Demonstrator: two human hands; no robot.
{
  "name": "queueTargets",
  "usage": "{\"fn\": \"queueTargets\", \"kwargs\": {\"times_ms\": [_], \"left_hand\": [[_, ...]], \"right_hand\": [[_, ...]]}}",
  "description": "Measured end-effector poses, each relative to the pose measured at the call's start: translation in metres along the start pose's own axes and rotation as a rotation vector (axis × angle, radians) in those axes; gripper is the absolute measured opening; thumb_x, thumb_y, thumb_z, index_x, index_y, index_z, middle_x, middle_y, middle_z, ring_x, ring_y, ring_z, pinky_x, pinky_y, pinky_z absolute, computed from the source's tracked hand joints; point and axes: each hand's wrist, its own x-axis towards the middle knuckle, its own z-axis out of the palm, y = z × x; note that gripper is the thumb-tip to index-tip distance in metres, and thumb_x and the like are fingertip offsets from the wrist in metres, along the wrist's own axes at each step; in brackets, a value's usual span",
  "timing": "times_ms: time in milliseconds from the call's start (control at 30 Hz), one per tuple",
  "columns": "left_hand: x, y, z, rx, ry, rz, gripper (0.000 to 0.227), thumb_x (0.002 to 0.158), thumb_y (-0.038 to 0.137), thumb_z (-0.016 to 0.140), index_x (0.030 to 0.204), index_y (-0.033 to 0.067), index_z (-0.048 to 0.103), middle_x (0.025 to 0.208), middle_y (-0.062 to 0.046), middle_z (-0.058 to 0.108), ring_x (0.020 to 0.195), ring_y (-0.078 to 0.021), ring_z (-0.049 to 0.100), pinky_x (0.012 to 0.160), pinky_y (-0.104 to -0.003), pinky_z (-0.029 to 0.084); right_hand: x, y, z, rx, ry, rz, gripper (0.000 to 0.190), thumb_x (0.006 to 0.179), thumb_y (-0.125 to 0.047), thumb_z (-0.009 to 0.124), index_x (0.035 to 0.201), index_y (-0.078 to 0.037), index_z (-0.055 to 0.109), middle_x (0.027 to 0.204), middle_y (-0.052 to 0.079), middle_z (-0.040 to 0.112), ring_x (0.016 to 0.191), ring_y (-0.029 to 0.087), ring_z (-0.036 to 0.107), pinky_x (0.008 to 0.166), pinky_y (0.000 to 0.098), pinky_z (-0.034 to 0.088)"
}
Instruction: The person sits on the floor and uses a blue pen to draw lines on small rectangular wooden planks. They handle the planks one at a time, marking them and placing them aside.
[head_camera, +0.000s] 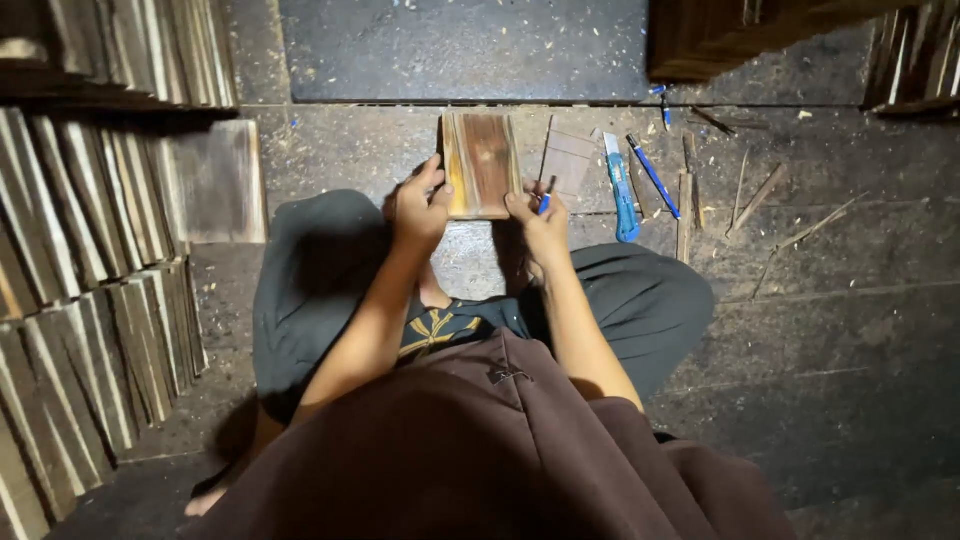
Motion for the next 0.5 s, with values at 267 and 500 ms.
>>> {"fn": "queueTargets", "kwargs": {"times_ms": [267,500], "left_hand": [[-0.088,0.084,-0.126,-0.672,-0.032,-0.086,0.08,0.086,0.017,0.08,0.155,0.0059,0.04,0.151,-0.031,0.049,0.141,-0.0447,0.045,0.116,-0.049,0.041],[-0.102,-0.017,-0.179,-0.803,0.265,0.016,0.076,0.09,-0.006,0.067,0.157,0.0033,0.033,0.149,-0.027,0.052,0.121,-0.0335,0.064,0.099,-0.044,0.06]], "right_hand": [[-0.09,-0.093,0.038,0.248,-0.23,0.246,0.044,0.088,-0.004,0.076,0.128,-0.001,0.059,0.09,0.003,0.07,0.049,0.007,0.054,0.036,0.0159,0.035],[-0.13,-0.093,0.091,0.182,-0.529,0.193,0.044,0.091,-0.006,0.074,0.132,0.002,0.06,0.102,0.008,0.076,0.041,0.001,0.05,0.032,0.013,0.034]]}}
